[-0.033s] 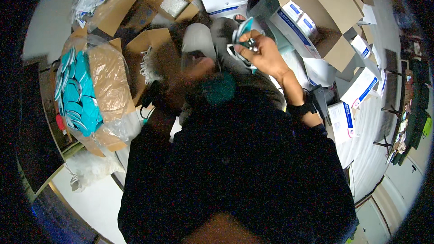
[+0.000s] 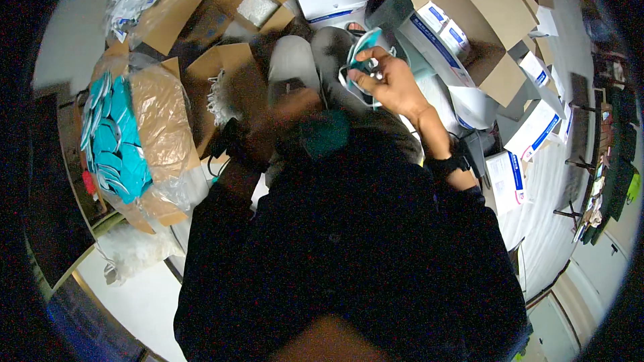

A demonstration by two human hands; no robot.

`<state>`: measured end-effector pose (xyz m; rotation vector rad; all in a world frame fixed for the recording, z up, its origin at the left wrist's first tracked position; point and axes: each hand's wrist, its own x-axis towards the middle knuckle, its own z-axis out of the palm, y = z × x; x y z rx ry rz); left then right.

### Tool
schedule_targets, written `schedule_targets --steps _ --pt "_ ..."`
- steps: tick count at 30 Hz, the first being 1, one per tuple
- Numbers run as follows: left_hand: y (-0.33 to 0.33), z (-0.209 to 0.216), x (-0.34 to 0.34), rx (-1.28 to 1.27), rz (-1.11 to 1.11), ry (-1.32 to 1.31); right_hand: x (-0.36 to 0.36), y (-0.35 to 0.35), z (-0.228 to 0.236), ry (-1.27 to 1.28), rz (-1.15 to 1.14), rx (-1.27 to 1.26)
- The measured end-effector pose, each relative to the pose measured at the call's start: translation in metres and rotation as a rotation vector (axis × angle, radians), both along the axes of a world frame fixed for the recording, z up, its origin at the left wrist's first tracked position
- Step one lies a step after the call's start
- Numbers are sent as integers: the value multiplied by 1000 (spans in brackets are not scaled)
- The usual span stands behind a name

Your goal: Opening individual hygiene packages and inspecting medical face masks.

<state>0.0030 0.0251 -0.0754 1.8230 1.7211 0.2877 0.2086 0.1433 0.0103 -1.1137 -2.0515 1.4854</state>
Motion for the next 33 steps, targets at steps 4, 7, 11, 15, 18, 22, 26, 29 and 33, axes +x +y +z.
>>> schedule_targets --steps 4,7,11,15,18,22,26,29,33 --pt "4 12 -11 -254 -4 -407 16 -1 6 -238 -1 148" --pt "-7 43 -18 -93 369 -783 21 -4 6 -161 -44 87" --pt "-2 79 -16 60 681 -929 -1 -14 17 115 44 -26" --pt "6 80 -3 237 770 -915 -27 -20 31 71 -57 111" --pt "11 78 2 241 825 -921 -29 -5 25 148 -98 68" --pt "10 73 0 302 823 -931 -29 5 17 359 -207 -270" --pt "5 86 -7 128 714 -1011 -27 13 15 375 -219 -341" --pt "2 90 -7 -4 603 -973 -31 14 17 360 -234 -383" --pt "3 89 14 77 411 -1131 -36 19 13 345 -245 -391"
